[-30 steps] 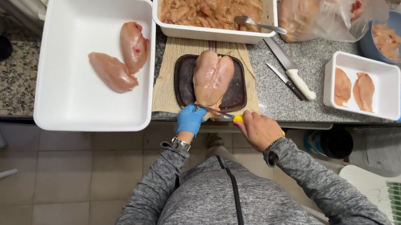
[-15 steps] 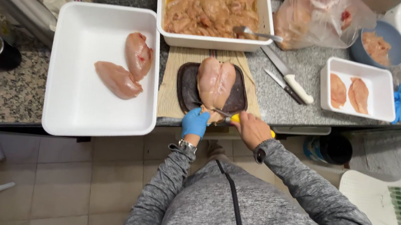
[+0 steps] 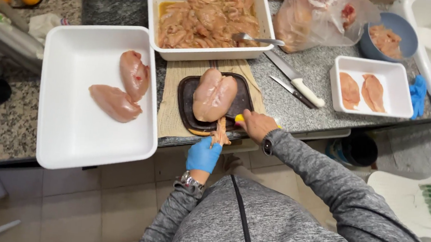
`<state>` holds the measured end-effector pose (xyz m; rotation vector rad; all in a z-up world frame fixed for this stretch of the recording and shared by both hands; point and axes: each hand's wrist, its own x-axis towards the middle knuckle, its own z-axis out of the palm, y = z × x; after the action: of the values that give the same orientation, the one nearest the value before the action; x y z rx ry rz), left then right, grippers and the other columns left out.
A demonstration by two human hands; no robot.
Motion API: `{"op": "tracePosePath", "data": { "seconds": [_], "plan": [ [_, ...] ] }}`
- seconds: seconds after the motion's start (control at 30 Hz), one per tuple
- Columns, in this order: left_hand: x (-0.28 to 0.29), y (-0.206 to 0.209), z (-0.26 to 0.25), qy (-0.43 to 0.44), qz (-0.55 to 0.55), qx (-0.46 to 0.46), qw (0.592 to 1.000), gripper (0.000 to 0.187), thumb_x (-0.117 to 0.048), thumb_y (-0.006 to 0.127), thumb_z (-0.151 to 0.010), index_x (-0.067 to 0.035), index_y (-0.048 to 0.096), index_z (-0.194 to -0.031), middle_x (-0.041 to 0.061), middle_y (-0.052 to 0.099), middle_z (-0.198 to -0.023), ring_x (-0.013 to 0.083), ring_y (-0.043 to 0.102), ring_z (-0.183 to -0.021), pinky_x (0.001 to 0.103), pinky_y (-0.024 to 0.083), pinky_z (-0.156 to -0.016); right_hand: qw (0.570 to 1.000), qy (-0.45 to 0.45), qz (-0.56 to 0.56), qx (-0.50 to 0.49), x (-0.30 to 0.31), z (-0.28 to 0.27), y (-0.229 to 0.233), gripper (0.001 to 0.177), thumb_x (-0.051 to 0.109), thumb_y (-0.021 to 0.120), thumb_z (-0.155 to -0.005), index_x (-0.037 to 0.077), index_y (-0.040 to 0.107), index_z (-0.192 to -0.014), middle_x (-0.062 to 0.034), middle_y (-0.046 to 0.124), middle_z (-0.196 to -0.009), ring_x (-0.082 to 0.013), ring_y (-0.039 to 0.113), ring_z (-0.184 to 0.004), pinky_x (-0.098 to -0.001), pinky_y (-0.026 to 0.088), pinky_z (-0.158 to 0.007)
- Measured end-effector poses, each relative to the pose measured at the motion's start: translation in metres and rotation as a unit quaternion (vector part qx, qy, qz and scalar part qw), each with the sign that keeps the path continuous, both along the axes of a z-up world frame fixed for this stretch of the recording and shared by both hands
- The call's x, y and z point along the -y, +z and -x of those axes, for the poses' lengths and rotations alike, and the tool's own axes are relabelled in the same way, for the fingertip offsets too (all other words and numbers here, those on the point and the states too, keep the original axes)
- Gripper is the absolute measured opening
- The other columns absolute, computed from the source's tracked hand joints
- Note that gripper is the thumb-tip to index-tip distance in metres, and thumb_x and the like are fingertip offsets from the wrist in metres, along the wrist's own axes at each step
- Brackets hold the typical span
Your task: Slicing raw chicken breasts into thin strips on a cutting board.
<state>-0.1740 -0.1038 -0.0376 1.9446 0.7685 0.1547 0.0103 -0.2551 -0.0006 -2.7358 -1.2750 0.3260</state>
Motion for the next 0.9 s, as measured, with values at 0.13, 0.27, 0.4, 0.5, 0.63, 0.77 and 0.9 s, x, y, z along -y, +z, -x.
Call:
{"op": "tracePosePath", "data": {
  "seconds": [0.13, 0.27, 0.4, 0.5, 0.63, 0.77, 0.9],
  "plan": [
    [0.014, 0.004, 0.016, 0.013, -0.055, 0.005, 0.998, 0.028, -0.038, 0.071, -0.085, -0.014, 0.076, -0.098, 0.021, 0.072, -0.087, 0.0425, 0.070, -0.083, 0.049, 0.056, -0.067, 0.999, -0.026, 0.036, -0.015, 0.003, -0.018, -0.011, 0.045, 0.052, 0.054, -0.099, 0.008, 0.054, -0.108, -0.0207, 0.071, -0.092, -0.0429, 0.070, -0.085, -0.0554, 0.054, -0.071],
    [0.032, 0.007, 0.029, -0.025, 0.044, -0.028, 0.998, 0.030, -0.033, 0.070, -0.085, -0.011, 0.075, -0.104, 0.015, 0.074, -0.078, 0.0299, 0.073, -0.070, 0.042, 0.057, -0.062, 0.997, 0.016, 0.053, -0.047, 0.036, -0.055, -0.007, 0.043, 0.051, 0.054, -0.100, 0.009, 0.055, -0.110, -0.0195, 0.071, -0.096, -0.0427, 0.070, -0.090, -0.0552, 0.055, -0.074],
    [0.066, 0.039, -0.001, -0.028, 0.164, -0.059, 0.984, 0.027, -0.030, 0.069, -0.091, -0.006, 0.075, -0.103, 0.006, 0.073, -0.069, 0.0096, 0.071, -0.060, 0.030, 0.056, -0.057, 0.992, 0.022, 0.125, -0.021, 0.112, -0.089, 0.028, 0.043, 0.051, 0.055, -0.097, 0.011, 0.056, -0.114, -0.0169, 0.070, -0.101, -0.0410, 0.070, -0.092, -0.0555, 0.056, -0.073],
    [0.111, 0.026, -0.047, -0.139, 0.121, 0.078, 0.980, 0.026, -0.026, 0.069, -0.094, 0.000, 0.074, -0.098, 0.005, 0.072, -0.071, 0.0089, 0.069, -0.063, 0.028, 0.056, -0.062, 0.995, -0.016, 0.101, 0.018, 0.198, -0.088, 0.051, 0.044, 0.053, 0.055, -0.095, 0.012, 0.058, -0.111, -0.0163, 0.070, -0.098, -0.0403, 0.069, -0.091, -0.0541, 0.056, -0.073],
    [0.204, 0.084, -0.127, -0.221, 0.157, 0.006, 0.963, 0.026, -0.025, 0.072, -0.090, 0.000, 0.076, -0.098, 0.007, 0.069, -0.068, 0.0098, 0.060, -0.060, 0.030, 0.053, -0.058, 0.984, -0.171, 0.048, -0.029, 0.336, -0.059, 0.074, 0.044, 0.052, 0.051, -0.099, 0.010, 0.055, -0.113, -0.0177, 0.070, -0.093, -0.0390, 0.070, -0.086, -0.0526, 0.055, -0.073],
    [0.326, 0.130, -0.200, -0.328, 0.142, 0.121, 0.926, 0.024, -0.022, 0.070, -0.089, -0.002, 0.076, -0.101, 0.000, 0.071, -0.074, 0.0047, 0.060, -0.066, 0.026, 0.053, -0.062, 0.934, -0.343, -0.064, -0.073, 0.505, -0.010, 0.040, 0.040, 0.047, 0.051, -0.100, 0.007, 0.055, -0.106, -0.0205, 0.069, -0.092, -0.0443, 0.067, -0.084, -0.0557, 0.051, -0.070],
    [0.465, 0.087, -0.270, -0.339, 0.189, 0.027, 0.921, 0.027, -0.024, 0.069, -0.090, 0.002, 0.074, -0.097, 0.002, 0.066, -0.069, 0.0080, 0.057, -0.064, 0.029, 0.050, -0.058, 0.853, -0.509, -0.087, -0.082, 0.648, 0.058, -0.026, 0.035, 0.043, 0.048, -0.102, 0.010, 0.055, -0.110, -0.0224, 0.069, -0.089, -0.0446, 0.068, -0.084, -0.0555, 0.051, -0.069]
  ]
}}
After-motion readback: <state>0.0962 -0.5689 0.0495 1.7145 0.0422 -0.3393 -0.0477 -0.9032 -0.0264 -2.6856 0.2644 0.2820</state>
